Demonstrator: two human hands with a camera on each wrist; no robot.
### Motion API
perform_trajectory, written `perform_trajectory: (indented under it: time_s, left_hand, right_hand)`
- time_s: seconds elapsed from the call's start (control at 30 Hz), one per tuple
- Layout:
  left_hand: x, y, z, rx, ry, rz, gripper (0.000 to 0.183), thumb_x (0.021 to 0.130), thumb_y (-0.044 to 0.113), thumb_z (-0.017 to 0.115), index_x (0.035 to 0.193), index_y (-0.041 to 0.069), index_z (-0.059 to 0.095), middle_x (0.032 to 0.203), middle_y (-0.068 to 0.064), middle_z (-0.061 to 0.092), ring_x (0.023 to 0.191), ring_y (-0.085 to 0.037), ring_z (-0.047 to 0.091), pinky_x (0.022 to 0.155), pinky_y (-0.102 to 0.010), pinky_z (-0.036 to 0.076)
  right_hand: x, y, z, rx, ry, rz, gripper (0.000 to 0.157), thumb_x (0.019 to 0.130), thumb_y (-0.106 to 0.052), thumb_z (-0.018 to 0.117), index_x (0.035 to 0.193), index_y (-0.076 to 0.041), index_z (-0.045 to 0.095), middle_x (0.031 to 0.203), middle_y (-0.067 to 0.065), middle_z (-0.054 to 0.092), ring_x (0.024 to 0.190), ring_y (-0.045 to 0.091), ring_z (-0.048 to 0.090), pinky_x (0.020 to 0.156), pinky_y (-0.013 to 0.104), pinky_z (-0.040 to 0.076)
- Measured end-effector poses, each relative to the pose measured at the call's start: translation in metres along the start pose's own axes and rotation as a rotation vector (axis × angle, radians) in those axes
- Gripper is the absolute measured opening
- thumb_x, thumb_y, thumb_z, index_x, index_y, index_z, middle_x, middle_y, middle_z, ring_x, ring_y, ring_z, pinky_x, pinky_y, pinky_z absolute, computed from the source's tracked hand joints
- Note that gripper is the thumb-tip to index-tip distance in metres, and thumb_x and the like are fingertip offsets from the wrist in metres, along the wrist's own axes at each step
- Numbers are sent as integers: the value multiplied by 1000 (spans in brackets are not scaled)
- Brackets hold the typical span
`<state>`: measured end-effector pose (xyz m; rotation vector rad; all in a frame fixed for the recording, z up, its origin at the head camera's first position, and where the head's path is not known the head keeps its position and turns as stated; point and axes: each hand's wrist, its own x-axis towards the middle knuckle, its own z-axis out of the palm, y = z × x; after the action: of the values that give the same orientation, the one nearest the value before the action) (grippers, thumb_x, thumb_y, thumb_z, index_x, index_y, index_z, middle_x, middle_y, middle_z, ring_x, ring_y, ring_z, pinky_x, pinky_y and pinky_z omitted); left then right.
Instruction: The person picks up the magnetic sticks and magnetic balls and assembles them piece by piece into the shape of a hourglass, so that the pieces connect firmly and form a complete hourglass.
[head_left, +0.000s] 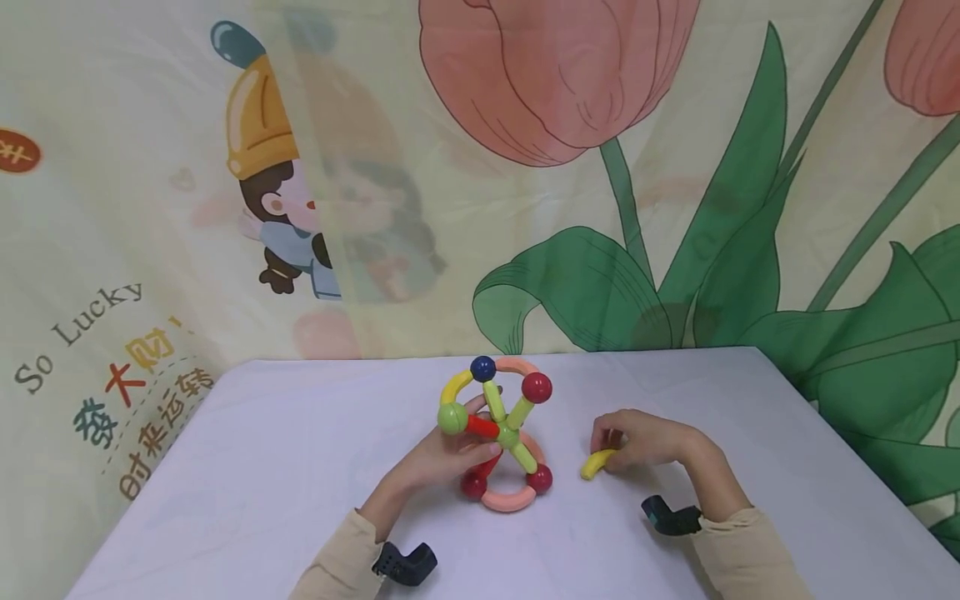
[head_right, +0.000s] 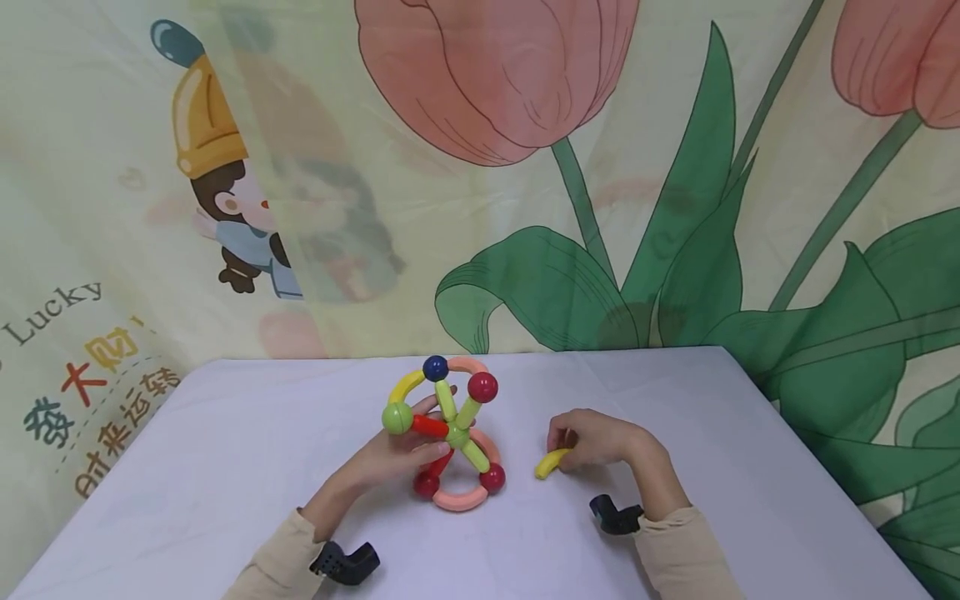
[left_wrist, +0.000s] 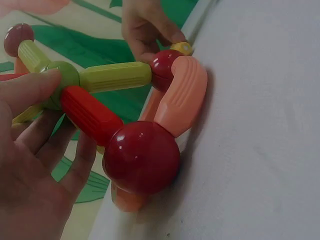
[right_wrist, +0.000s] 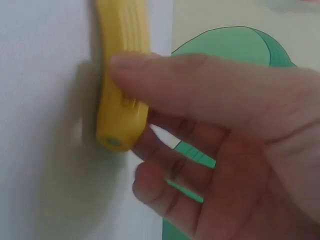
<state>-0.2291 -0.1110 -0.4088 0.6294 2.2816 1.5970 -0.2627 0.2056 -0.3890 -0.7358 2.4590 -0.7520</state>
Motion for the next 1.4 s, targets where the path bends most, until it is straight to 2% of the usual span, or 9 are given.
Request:
perform_trajectory:
  time_s: [0.23, 0.33, 0.5, 0.77, 0.83, 1.0, 1.2, 1.3, 1.4]
  left_hand:
    - [3, -3, 1, -17, 26, 10, 68, 85, 30, 69, 143, 34, 33, 129, 1, 60, 122, -25, 55, 99, -53, 41]
    - [2, 0, 3, 3, 39, 54, 68, 86, 27, 69, 143, 28, 34, 126, 1, 62, 119, -22, 57, 101, -54, 39]
    - [-2, 18, 5, -6, 44, 120, 65, 86, 14, 67, 143, 14, 35, 125, -10, 62, 117, -26, 59, 102, -52, 40]
    - [-4, 34, 7, 60, 88, 135, 59, 83, 9, 70, 135, 7, 44, 130, -14, 58, 118, -31, 58, 104, -52, 39]
    - [-4, 35, 8, 66, 91, 139, 57, 82, 9, 70, 133, 6, 45, 124, -15, 62, 116, -31, 59, 104, -53, 38]
    - [-5, 35, 9, 81, 80, 147, 55, 83, 9, 70, 131, 5, 44, 116, -14, 66, 115, -29, 60, 103, -52, 39]
    - [-5, 34, 8, 44, 69, 155, 54, 84, 8, 69, 130, 1, 42, 121, -18, 61, 119, -32, 56, 103, -52, 39]
    - [-5, 35, 10, 7, 60, 150, 56, 84, 6, 68, 130, 0, 37, 122, -20, 58, 120, -33, 53, 102, -52, 40]
    - [-4, 36, 13, -35, 45, 129, 65, 86, 7, 66, 137, 4, 26, 129, -20, 52, 125, -33, 49, 101, -52, 41]
  right_hand:
    - [1, -3, -4, 14, 82, -68, 22, 80, -13, 71, 97, -15, 57, 91, -2, 59, 86, 15, 53, 70, 26, 47]
    - [1, -5, -5, 33, 108, -97, 26, 83, -16, 69, 106, -16, 58, 94, -2, 59, 87, 14, 54, 73, 25, 47]
    - [0, -11, -8, 54, 138, -122, 30, 88, -24, 65, 116, -16, 60, 96, -3, 60, 90, 15, 53, 75, 24, 49]
    - [-2, -20, -10, 126, 200, -131, 25, 92, -28, 60, 113, -15, 61, 93, 2, 62, 88, 20, 55, 71, 31, 52]
    - [-2, -22, -11, 144, 231, -141, 24, 92, -27, 61, 112, -14, 61, 93, 4, 63, 87, 20, 56, 70, 33, 52]
    - [-2, -27, -13, 189, 295, -172, 27, 90, -26, 63, 115, -15, 59, 101, 4, 62, 87, 20, 58, 70, 29, 52]
    - [-8, -35, -16, 269, 326, -210, 28, 92, -27, 61, 118, -19, 55, 106, 9, 59, 83, 21, 60, 70, 30, 54]
    - [-11, -40, -17, 296, 337, -217, 27, 93, -27, 59, 119, -20, 54, 107, 9, 58, 83, 22, 60, 70, 30, 54]
    - [-13, -44, -18, 310, 344, -229, 27, 93, -26, 59, 119, -20, 54, 107, 7, 58, 84, 23, 60, 70, 31, 54]
